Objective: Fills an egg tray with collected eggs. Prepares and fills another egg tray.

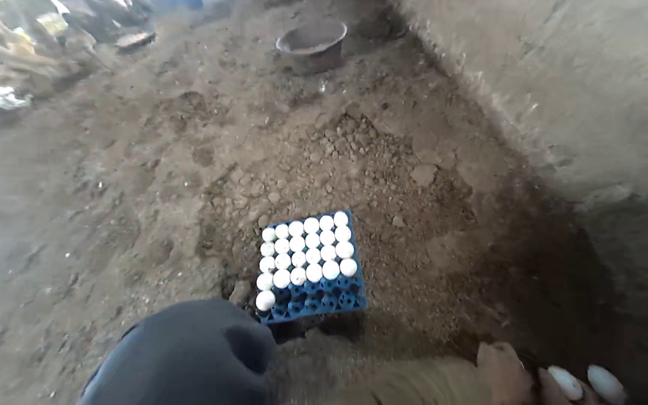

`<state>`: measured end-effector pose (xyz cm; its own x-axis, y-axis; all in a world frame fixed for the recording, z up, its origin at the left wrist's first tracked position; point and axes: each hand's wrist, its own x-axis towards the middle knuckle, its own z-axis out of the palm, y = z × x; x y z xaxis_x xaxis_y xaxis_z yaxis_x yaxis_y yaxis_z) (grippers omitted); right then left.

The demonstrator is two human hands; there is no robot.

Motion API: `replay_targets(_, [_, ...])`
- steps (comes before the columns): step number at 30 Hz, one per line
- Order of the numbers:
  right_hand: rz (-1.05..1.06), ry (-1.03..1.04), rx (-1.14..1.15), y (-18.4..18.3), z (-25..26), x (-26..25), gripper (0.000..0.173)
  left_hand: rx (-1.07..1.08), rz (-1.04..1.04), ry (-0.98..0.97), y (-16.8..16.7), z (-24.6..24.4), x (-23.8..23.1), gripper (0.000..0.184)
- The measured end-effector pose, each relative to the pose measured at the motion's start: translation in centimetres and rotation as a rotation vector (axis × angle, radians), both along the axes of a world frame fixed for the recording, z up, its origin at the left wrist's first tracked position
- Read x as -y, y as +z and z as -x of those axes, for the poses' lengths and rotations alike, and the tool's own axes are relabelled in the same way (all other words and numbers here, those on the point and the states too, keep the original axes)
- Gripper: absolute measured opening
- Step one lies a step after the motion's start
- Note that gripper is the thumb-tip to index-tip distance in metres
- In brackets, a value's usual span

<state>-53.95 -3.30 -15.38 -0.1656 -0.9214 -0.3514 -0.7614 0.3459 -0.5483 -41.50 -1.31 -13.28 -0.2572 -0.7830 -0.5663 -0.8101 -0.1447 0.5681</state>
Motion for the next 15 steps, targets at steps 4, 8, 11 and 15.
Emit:
replay_targets(4, [0.232, -0.104, 0.073, -0.9, 1.3, -0.9, 0.066, -0.064, 0.005, 0.031, -1.2, 0.0, 0.3, 0.036])
replay_targets(8, [0.303, -0.194, 0.259, 1.5, 0.2, -1.2, 0.064, -0.070, 0.059, -0.014, 0.9, -3.0, 0.5, 0.038])
replay_targets(11, [0.351, -0.133, 0.407, 4.2, -1.6, -1.8, 0.067, -0.042, 0.155, -0.151, 4.9, -8.9, 0.1, 0.050])
replay_targets(15, [0.327, 0.179, 0.645, 6.6, -7.7, -2.5, 0.076, 0.090, 0.188, -0.246, 11.1, -21.1, -2.4, 0.050])
